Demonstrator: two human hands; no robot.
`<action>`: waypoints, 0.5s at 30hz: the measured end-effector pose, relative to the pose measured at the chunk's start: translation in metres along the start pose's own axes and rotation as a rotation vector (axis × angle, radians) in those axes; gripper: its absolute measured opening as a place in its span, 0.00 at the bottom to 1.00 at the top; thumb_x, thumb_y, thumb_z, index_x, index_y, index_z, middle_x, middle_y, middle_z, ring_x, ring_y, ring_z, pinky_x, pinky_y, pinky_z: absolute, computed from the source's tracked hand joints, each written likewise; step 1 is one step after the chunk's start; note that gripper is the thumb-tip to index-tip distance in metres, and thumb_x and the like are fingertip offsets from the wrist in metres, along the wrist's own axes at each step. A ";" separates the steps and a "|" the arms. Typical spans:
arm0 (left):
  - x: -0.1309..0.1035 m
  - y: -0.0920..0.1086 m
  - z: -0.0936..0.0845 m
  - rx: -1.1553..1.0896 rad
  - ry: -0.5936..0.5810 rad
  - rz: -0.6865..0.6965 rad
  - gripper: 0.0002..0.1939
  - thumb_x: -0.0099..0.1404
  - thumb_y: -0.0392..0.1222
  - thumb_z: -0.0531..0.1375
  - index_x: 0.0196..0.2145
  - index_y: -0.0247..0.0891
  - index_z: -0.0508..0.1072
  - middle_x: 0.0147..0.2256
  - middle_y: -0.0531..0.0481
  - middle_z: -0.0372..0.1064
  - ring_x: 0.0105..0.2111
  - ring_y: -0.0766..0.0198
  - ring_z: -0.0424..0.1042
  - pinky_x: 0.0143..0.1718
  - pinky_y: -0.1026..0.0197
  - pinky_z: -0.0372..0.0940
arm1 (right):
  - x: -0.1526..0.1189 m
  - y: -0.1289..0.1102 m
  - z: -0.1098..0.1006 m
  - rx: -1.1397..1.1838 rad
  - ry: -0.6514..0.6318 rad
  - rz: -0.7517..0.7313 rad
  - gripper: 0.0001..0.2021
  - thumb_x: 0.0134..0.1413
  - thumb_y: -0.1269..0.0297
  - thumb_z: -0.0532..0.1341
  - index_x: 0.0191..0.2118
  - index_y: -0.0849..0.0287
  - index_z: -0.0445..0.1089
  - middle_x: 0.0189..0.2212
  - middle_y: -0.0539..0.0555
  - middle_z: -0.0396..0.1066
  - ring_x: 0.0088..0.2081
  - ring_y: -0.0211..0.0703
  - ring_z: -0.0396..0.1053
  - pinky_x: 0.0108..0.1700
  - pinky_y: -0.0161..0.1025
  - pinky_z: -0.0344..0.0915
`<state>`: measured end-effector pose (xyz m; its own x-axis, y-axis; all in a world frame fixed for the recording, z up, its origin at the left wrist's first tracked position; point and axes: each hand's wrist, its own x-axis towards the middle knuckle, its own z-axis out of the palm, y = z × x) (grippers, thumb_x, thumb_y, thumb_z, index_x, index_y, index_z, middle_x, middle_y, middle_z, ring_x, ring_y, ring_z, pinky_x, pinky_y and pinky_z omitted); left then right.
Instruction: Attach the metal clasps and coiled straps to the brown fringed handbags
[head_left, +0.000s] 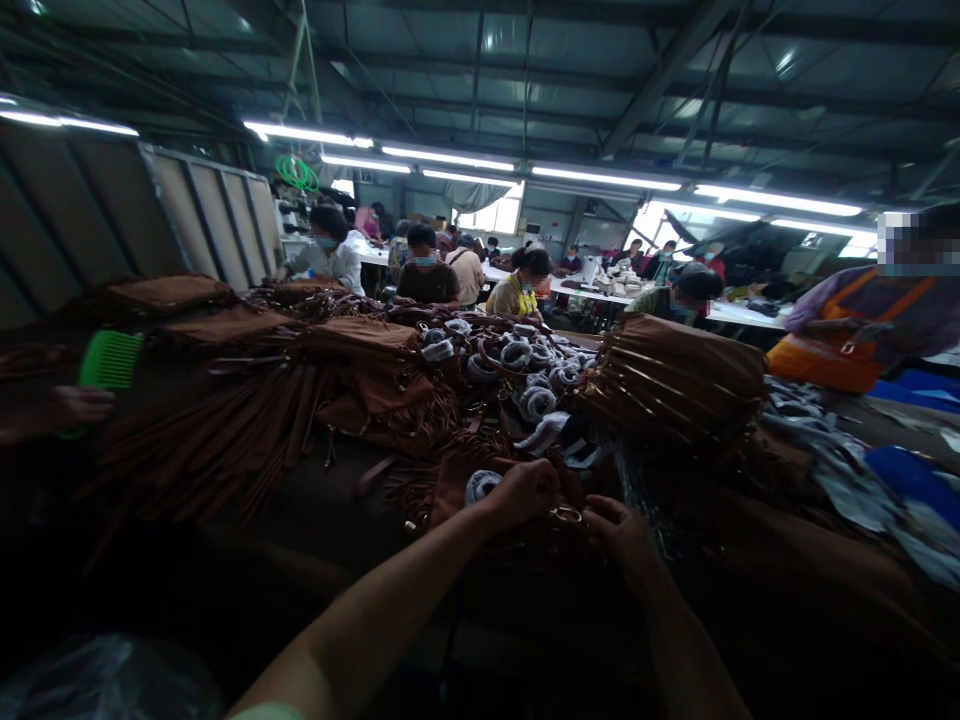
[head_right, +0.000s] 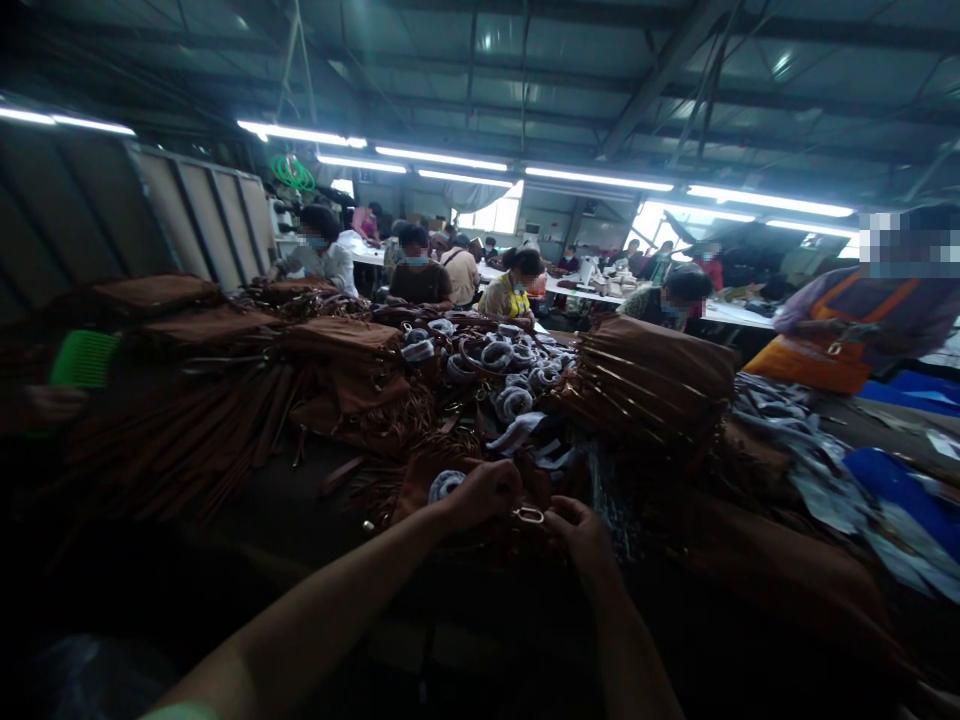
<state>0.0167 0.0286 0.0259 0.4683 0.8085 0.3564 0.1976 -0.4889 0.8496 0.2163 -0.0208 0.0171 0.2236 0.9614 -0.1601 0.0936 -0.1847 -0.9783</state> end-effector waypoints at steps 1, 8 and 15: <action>0.000 -0.001 0.000 -0.001 -0.002 0.006 0.09 0.52 0.34 0.61 0.33 0.33 0.71 0.30 0.51 0.70 0.31 0.66 0.69 0.29 0.68 0.58 | -0.001 -0.001 -0.002 -0.021 -0.009 -0.012 0.24 0.30 0.61 0.71 0.40 0.62 0.71 0.31 0.54 0.75 0.28 0.43 0.72 0.26 0.37 0.70; 0.000 -0.006 0.002 0.009 0.002 0.023 0.08 0.52 0.34 0.62 0.33 0.33 0.71 0.30 0.51 0.71 0.31 0.66 0.69 0.30 0.68 0.59 | -0.016 0.004 -0.019 -0.093 0.042 -0.093 0.26 0.33 0.55 0.69 0.43 0.61 0.70 0.39 0.56 0.74 0.36 0.47 0.73 0.31 0.39 0.71; 0.000 -0.001 0.002 0.013 -0.024 0.001 0.08 0.53 0.36 0.62 0.33 0.34 0.70 0.31 0.51 0.71 0.32 0.65 0.69 0.31 0.67 0.59 | -0.048 0.021 -0.039 -0.245 0.341 -0.048 0.26 0.39 0.46 0.63 0.41 0.61 0.72 0.19 0.51 0.71 0.21 0.42 0.69 0.24 0.37 0.65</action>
<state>0.0176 0.0285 0.0239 0.4893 0.7999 0.3476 0.2079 -0.4941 0.8442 0.2457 -0.0792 0.0092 0.5176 0.8554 -0.0221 0.3304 -0.2236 -0.9170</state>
